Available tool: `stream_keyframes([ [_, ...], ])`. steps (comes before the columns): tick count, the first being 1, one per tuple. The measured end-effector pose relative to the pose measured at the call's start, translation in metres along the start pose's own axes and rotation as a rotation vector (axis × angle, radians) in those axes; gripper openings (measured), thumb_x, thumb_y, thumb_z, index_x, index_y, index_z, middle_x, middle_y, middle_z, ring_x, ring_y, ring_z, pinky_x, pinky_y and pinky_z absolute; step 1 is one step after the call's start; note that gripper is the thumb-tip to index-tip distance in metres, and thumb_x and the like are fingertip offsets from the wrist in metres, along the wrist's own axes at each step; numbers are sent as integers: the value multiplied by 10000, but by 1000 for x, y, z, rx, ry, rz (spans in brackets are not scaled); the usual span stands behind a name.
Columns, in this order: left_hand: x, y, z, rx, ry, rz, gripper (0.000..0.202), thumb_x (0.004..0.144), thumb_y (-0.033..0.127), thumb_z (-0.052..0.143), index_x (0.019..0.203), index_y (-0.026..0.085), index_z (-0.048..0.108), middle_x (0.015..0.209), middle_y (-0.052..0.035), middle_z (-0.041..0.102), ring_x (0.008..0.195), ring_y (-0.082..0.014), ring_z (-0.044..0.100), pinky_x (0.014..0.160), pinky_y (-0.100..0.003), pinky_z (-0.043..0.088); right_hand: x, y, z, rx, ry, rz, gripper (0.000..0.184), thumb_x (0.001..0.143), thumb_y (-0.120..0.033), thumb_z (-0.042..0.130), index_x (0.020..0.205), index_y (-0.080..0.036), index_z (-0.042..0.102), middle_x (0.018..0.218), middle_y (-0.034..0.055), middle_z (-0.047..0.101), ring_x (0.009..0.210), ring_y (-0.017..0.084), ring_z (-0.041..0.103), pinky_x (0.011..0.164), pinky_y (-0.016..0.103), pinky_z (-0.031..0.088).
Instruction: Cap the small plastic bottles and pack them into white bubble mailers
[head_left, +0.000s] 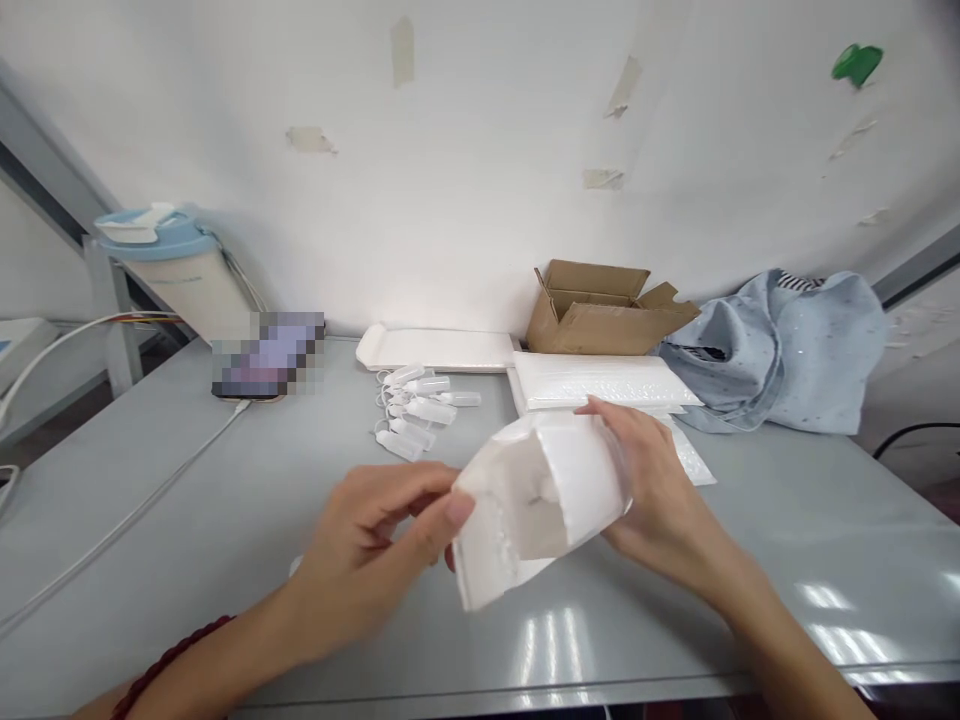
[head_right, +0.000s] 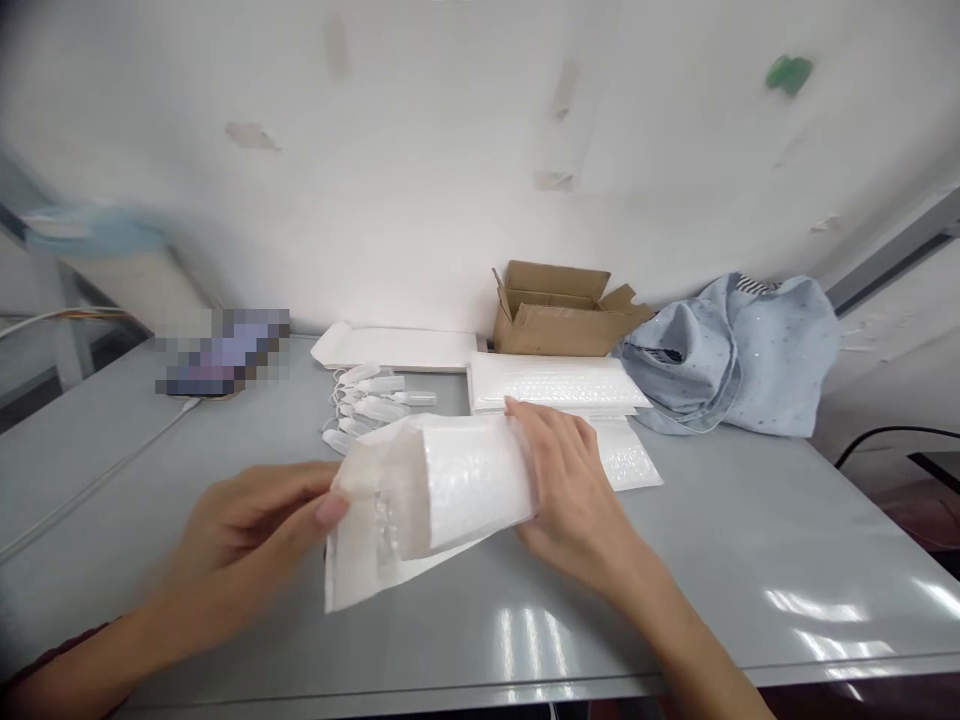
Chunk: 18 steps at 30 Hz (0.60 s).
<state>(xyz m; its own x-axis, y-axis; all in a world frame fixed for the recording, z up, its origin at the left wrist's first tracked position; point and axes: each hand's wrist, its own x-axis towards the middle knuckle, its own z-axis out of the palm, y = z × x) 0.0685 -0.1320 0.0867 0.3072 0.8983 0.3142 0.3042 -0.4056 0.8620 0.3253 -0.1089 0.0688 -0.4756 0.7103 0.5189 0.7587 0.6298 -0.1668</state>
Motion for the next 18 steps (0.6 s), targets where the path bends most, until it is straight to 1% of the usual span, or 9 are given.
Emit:
stream_keyframes([
  [2,-3,1,-1,-83,-96,35,205,881,252,485,838,222,684,565,34,610,474,-103,537,463,-198,420,0,7,-5,125,7,42,726,796,-240,580,1411,-238,195,1222,132,502,1130,307,489,922,498,404],
  [3,-4,1,-1,-117,-115,48,198,883,246,489,923,232,682,620,27,649,492,-108,564,476,-204,441,0,11,-8,198,15,60,725,800,-265,593,1410,-258,201,1219,123,502,1137,300,490,923,487,417],
  [5,-7,-3,-1,-141,-102,70,218,886,218,498,1034,257,654,707,24,688,512,-105,593,504,-208,475,0,18,-12,338,31,110,721,808,-345,606,1407,-292,210,1213,113,502,1156,299,486,923,488,433],
  [8,-9,-9,-1,-104,-58,84,228,886,184,510,1042,280,647,714,37,691,503,-89,594,522,-199,493,-1,29,-15,490,48,163,671,834,-462,559,1394,-314,221,1195,113,504,1174,306,481,911,503,453],
  [11,-8,-11,-1,-88,-46,72,206,882,187,522,1011,273,659,675,46,678,488,-78,584,514,-188,487,-2,37,-16,559,44,193,602,871,-499,482,1383,-312,226,1184,117,507,1172,300,492,895,492,475],
  [13,-7,-10,1,-95,-65,63,199,880,194,526,1010,261,660,675,43,679,490,-77,584,513,-188,486,-3,39,-17,564,38,214,632,853,-541,483,1382,-306,229,1201,123,500,1185,309,483,900,498,474],
  [15,-7,-9,2,-104,-87,43,196,881,204,523,1012,246,662,676,36,681,498,-81,587,515,-191,486,-5,37,-20,563,22,227,715,804,-587,524,1391,-301,230,1212,126,497,1207,326,463,898,501,475],
  [17,-7,-9,4,-112,-109,18,198,884,214,515,1018,236,660,671,34,678,502,-81,585,526,-194,486,-7,34,-23,559,17,242,752,780,-591,550,1400,-306,233,1226,122,497,1224,332,447,888,491,483],
  [18,-7,-9,5,-112,-123,10,200,885,219,512,1021,233,658,670,34,676,503,-81,583,532,-195,485,-8,32,-24,549,18,246,737,787,-575,549,1401,-312,237,1238,117,497,1228,330,446,887,486,485],
])
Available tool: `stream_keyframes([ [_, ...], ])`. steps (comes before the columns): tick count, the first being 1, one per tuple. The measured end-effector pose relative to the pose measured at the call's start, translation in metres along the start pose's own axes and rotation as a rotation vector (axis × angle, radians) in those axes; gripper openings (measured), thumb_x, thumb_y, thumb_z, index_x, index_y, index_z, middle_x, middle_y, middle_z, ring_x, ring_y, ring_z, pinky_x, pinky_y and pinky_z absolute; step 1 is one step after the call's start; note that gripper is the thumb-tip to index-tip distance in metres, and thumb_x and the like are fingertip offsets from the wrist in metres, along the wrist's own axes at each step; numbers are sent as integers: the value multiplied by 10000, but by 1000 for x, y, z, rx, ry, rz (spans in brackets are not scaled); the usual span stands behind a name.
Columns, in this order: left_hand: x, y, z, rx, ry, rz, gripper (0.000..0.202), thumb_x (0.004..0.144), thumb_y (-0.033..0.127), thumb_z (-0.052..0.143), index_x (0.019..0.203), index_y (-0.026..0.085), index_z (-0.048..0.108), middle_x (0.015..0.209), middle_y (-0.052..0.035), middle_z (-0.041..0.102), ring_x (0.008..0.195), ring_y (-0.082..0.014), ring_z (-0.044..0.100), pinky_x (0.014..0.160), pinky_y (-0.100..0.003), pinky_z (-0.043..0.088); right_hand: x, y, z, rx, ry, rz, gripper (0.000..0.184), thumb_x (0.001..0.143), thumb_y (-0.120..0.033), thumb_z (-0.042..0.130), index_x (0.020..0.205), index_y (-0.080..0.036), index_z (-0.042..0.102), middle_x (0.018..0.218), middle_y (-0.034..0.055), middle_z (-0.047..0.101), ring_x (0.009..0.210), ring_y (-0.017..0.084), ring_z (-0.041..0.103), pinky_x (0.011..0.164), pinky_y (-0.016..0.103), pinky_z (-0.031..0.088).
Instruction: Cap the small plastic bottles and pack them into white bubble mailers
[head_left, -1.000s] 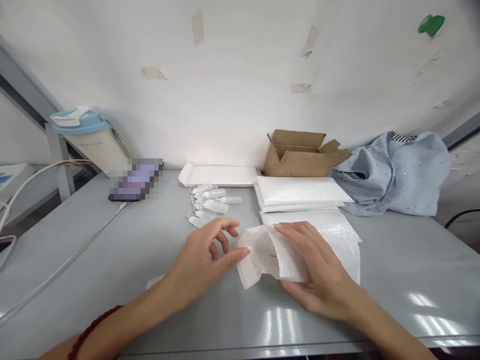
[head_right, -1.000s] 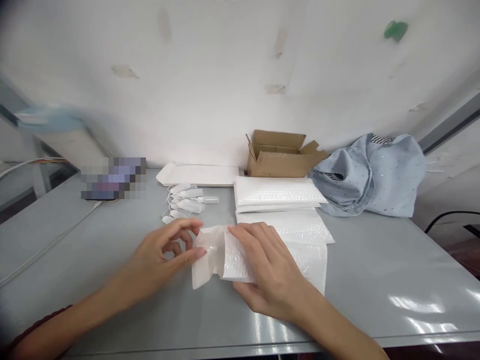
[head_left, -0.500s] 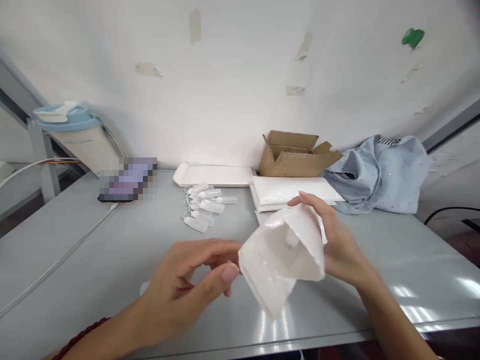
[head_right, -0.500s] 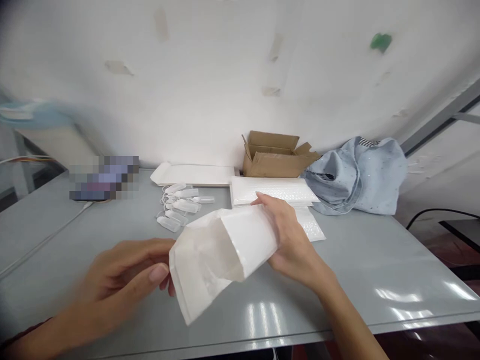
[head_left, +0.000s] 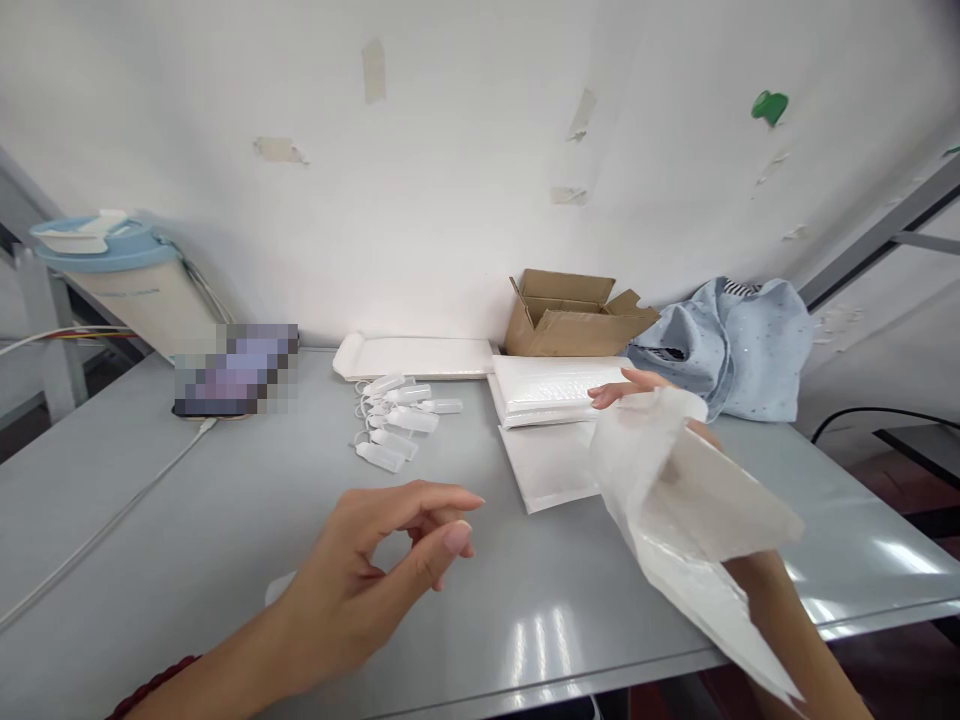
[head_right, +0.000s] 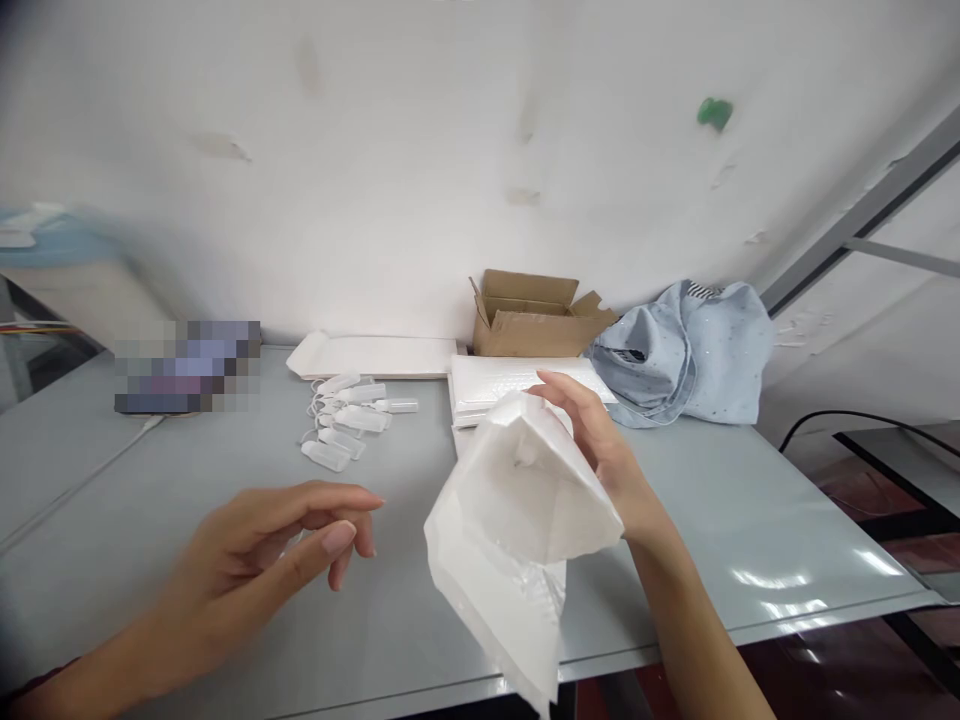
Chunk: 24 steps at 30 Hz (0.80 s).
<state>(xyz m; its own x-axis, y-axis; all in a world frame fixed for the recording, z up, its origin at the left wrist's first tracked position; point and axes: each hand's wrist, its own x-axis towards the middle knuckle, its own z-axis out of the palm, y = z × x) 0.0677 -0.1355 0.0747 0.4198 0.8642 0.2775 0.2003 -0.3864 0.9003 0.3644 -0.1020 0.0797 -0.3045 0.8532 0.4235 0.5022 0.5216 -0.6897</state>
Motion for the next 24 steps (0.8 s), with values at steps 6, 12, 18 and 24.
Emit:
stream_keyframes([
  [6,2,0,0,26,-130,-121,222,888,304,484,1017,216,642,714,17,667,561,-113,580,562,-214,474,5,-12,6,-298,-61,-172,594,788,-339,532,1345,-281,334,1218,85,534,1136,309,499,908,477,428],
  [12,9,-5,6,11,-256,-268,392,902,344,391,620,171,601,568,22,555,530,-107,518,471,-174,384,7,-18,29,-566,-324,-269,724,677,-166,486,1378,-179,307,1301,133,496,1146,342,428,956,562,266],
  [18,18,-16,12,-332,-284,-505,478,908,514,362,726,141,598,629,-13,601,533,-123,569,465,-202,430,-1,-20,44,-708,-377,-283,714,742,-166,499,1408,-70,262,1355,205,439,1238,346,361,998,600,232],
  [24,22,-18,13,-433,-270,-602,464,888,533,416,790,125,613,637,-17,612,550,-136,603,476,-216,447,-8,-21,66,-760,-330,-384,634,840,-210,500,1403,-40,264,1427,245,350,1318,364,295,976,573,355],
])
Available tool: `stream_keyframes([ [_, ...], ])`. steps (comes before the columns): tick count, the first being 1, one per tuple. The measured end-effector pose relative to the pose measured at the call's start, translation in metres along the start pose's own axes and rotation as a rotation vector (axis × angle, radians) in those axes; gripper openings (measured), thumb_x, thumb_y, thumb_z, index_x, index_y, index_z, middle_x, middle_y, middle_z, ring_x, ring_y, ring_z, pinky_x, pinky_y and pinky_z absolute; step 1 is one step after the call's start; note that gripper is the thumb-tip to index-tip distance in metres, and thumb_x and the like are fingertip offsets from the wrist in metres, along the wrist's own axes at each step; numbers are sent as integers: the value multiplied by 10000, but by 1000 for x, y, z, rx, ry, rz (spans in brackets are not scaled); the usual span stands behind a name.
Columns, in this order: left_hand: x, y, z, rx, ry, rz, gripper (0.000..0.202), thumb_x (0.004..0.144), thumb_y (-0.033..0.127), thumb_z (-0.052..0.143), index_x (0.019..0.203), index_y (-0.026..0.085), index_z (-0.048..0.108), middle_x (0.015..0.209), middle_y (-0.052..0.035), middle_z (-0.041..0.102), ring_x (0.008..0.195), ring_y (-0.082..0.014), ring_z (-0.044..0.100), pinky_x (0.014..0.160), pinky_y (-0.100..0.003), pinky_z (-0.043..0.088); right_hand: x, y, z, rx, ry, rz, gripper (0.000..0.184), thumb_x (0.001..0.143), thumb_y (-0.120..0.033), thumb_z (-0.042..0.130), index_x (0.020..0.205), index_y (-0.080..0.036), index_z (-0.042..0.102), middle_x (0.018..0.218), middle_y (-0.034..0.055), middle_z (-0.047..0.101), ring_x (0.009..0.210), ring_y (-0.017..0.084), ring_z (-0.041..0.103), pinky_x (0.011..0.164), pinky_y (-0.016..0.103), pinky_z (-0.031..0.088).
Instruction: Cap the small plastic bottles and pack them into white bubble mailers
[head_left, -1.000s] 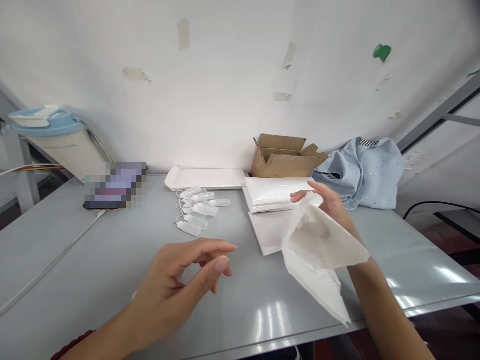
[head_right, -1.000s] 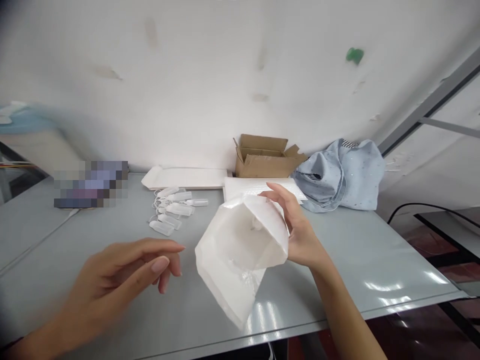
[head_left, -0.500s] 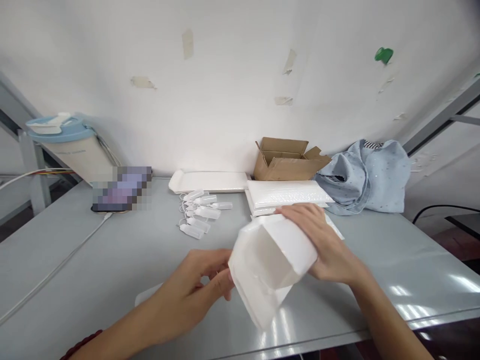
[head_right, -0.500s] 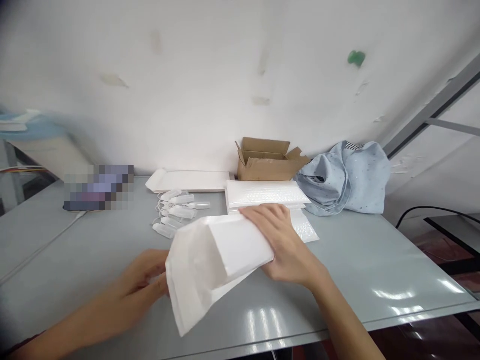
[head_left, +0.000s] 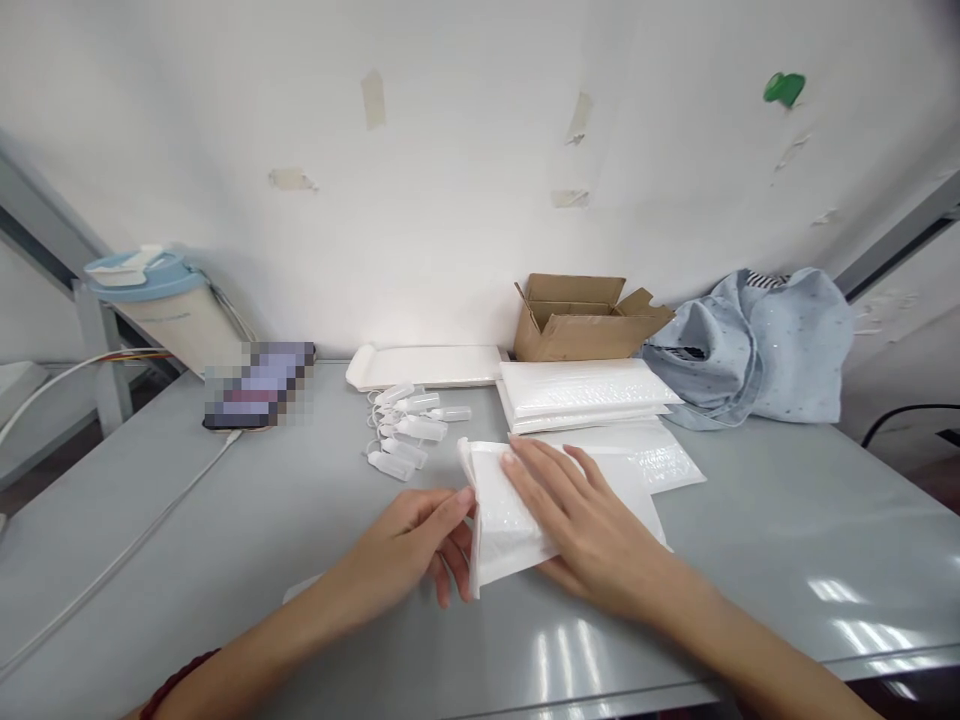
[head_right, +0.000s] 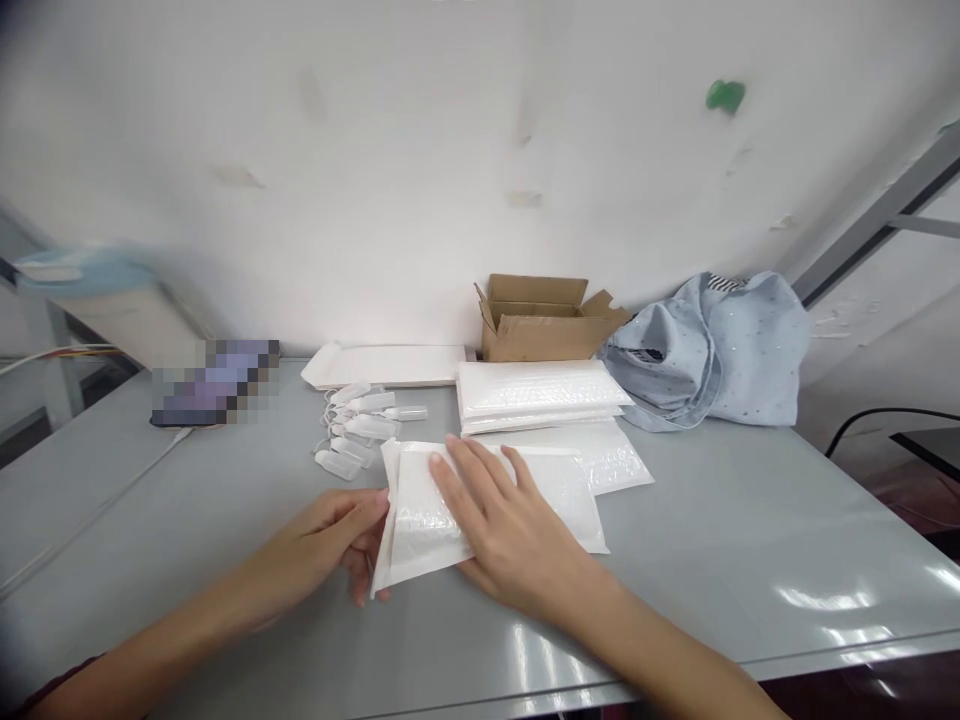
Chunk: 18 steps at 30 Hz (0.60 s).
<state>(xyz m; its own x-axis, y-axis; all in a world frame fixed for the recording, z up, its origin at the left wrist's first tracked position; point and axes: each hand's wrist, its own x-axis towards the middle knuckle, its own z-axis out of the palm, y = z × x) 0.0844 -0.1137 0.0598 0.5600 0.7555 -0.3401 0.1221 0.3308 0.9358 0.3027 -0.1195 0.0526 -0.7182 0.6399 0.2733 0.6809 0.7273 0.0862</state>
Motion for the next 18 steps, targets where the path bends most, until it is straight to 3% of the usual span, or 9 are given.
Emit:
stream_keyframes([
  [5,4,-5,5,-94,63,-55,443,878,530,443,788,121,589,627,-17,607,549,-139,617,467,-205,449,3,-11,12,-15,76,-77,515,872,-209,467,1346,-33,373,1398,243,403,1303,353,344,945,518,431],
  [10,8,-11,7,-145,98,-77,401,862,543,479,941,158,559,622,1,608,510,-142,624,429,-194,441,4,-15,20,-71,123,-126,490,863,-216,461,1294,18,447,1342,249,479,1270,358,407,939,475,458],
  [14,9,-14,7,-178,55,-108,411,859,556,476,824,152,543,554,2,589,437,-116,575,421,-190,432,2,-21,23,-123,169,-215,434,879,-253,450,1198,28,535,1260,247,558,1212,372,478,911,462,484],
  [18,10,-14,7,-167,-3,-150,430,821,552,538,710,136,551,546,-25,608,425,-110,555,422,-195,425,1,-24,20,-112,280,-279,273,873,-193,493,1023,-13,633,1083,212,666,1129,347,561,850,418,523],
])
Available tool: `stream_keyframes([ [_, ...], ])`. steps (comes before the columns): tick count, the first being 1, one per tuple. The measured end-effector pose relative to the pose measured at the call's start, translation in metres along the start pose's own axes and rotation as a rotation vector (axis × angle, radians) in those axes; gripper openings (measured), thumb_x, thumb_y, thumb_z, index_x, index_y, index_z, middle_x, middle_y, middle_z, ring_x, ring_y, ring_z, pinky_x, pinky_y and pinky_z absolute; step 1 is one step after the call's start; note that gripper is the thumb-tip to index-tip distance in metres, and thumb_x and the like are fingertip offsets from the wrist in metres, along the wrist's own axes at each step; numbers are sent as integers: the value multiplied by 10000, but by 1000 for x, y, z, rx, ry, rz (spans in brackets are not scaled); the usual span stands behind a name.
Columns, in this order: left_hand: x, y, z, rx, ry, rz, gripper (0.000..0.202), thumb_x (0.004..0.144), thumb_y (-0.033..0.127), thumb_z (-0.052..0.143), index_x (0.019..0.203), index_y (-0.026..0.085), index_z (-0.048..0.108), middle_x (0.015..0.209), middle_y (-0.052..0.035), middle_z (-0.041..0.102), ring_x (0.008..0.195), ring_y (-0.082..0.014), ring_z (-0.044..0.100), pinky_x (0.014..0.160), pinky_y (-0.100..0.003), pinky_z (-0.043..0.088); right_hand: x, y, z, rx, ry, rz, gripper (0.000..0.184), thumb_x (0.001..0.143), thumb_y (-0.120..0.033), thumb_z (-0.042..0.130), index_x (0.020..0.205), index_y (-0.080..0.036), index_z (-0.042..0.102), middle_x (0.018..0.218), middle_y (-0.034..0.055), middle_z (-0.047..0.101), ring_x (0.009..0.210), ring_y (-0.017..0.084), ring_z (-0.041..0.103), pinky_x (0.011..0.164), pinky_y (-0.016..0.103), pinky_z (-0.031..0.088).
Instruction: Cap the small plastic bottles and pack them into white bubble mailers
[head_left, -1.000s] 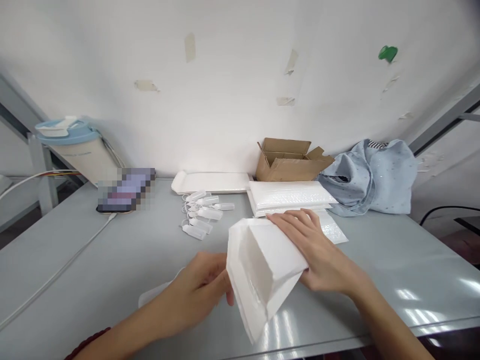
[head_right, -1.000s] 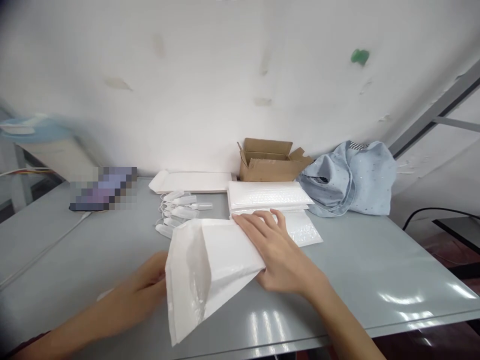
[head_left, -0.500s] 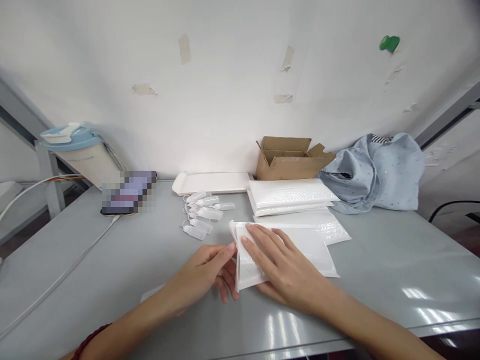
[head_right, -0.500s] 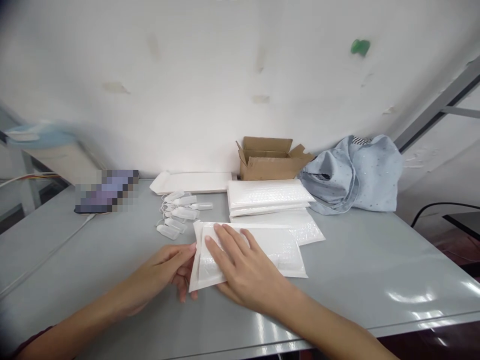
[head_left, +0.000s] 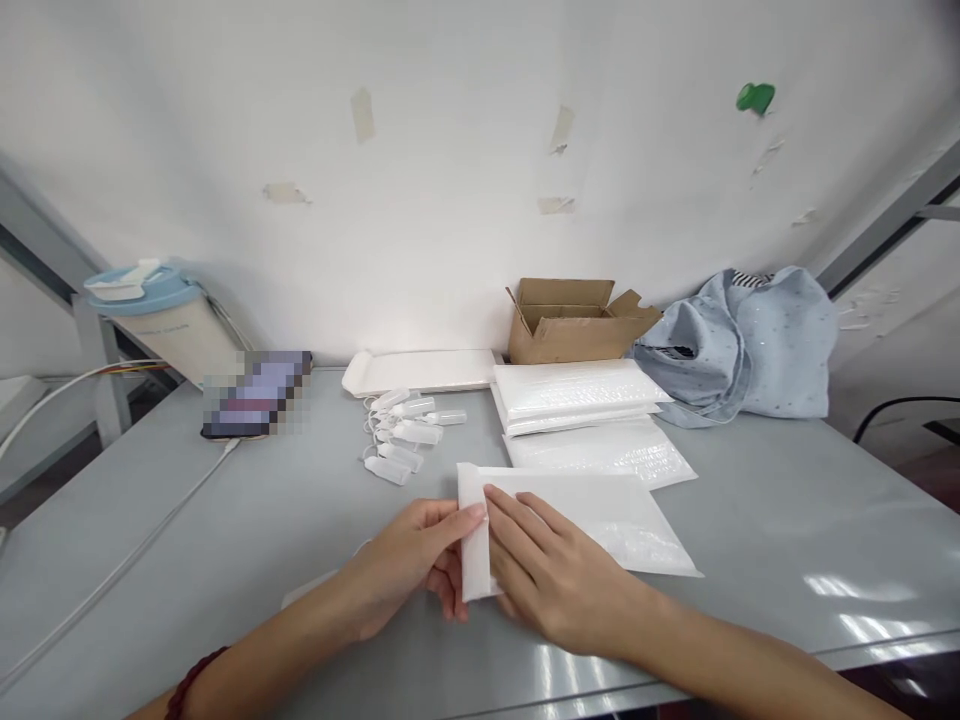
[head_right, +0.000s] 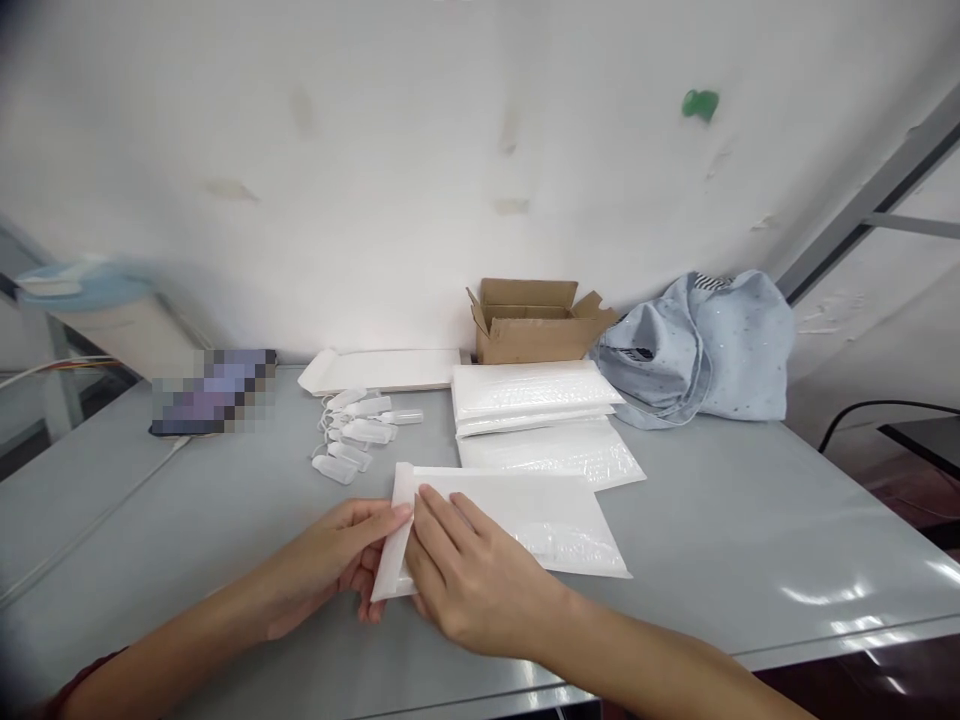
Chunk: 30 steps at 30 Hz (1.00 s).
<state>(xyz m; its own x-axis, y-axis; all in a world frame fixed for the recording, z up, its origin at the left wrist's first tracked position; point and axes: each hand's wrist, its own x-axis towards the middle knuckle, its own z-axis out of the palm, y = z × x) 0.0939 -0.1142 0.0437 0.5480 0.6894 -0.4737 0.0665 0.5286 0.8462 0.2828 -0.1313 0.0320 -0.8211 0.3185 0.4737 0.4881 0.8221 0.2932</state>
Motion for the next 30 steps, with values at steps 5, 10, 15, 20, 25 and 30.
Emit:
stream_keyframes([
  [5,1,-1,-4,21,26,49,351,753,454,665,676,114,620,515,-15,597,412,-93,517,397,-179,390,1,1,-8,59,142,-32,178,840,-73,493,900,-46,659,955,194,707,1054,312,618,755,362,555],
  [10,2,-1,-9,2,199,45,358,743,459,661,638,119,617,439,18,530,331,-73,443,331,-169,340,1,1,-10,-4,111,74,264,859,-59,445,1033,-59,643,1058,201,686,1075,317,608,754,401,569],
  [15,4,-3,-8,26,228,67,355,730,450,672,610,122,611,417,18,531,302,-68,430,306,-162,329,2,0,-8,-53,58,71,378,887,-64,396,1223,-12,562,1166,233,629,1124,363,567,797,437,573],
  [20,5,-2,-3,64,238,14,489,744,569,609,551,119,593,371,4,514,278,-72,433,286,-151,290,3,-2,-10,8,7,71,399,927,-151,379,1286,-189,549,1173,217,627,1122,382,552,794,484,561],
  [25,5,0,-6,46,294,-13,589,752,645,529,442,146,483,345,10,462,269,-75,405,284,-165,279,2,-2,-16,90,0,47,368,928,-172,372,1204,-164,616,1140,202,650,1081,366,590,783,470,570],
  [30,11,-4,-13,99,362,60,449,729,501,603,472,164,455,359,54,400,298,-72,375,310,-171,265,2,-5,-15,87,-4,31,372,932,-156,353,1212,-119,595,1128,172,667,1037,331,632,758,443,586],
])
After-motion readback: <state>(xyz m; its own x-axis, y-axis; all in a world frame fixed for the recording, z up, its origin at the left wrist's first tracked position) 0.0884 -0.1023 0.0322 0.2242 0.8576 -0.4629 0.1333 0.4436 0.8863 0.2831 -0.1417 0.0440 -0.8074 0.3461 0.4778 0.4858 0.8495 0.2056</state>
